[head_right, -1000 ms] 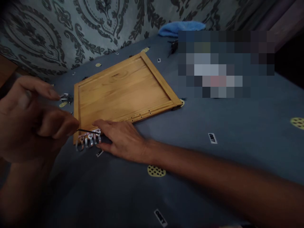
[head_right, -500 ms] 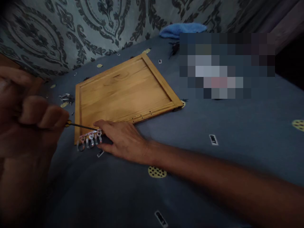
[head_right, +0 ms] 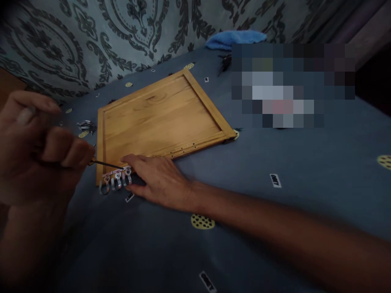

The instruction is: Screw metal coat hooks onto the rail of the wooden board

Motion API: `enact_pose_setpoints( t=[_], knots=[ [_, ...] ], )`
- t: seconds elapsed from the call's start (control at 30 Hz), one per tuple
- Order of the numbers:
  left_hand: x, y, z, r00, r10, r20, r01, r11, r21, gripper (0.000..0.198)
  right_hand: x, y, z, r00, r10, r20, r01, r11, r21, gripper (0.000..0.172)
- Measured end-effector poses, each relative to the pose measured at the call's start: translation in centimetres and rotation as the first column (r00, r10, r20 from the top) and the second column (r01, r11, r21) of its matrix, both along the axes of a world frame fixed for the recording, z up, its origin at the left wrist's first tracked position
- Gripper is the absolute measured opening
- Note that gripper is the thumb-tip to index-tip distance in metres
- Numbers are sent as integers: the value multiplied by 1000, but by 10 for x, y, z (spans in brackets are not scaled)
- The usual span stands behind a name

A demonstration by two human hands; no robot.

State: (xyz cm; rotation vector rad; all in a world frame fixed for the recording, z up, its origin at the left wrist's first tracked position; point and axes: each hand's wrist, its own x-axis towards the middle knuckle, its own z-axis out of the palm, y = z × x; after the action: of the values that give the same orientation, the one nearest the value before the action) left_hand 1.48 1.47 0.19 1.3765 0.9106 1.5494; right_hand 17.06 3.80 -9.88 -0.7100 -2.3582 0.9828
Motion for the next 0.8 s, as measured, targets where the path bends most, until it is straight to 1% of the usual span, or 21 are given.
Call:
enact_pose_setpoints(
  t=[0.2,0.37,0.47,0.6,0.73,0.8],
  knots=[
    [0,1,-3,999,-35,-7,35,999,-12,35,0,1,-1,1000,2,-13,-1,1000,18,54],
    [2,-2,-5,997,-74,0,74,997,-18,33,1,0,0,1000,5,-6,-5,1000,22,53],
    [4,-2,-6,995,-97,15,98,995,-11,25,2,-1,0,1000,-9,0,9,999,37,53],
    [6,0,-7,996,-73,49,74,997,-23,20,1,-1,-1,1000,-25,-14,25,998,55,54],
    [4,2,-8,997,-72,14,72,997,-5,9,1,-1,1,1000,-20,0,20,999,34,54],
    [2,3,-9,996,-92,-6,91,996,-19,10,2,-1,1,1000,-18,-4,18,1000,26,55]
  ],
)
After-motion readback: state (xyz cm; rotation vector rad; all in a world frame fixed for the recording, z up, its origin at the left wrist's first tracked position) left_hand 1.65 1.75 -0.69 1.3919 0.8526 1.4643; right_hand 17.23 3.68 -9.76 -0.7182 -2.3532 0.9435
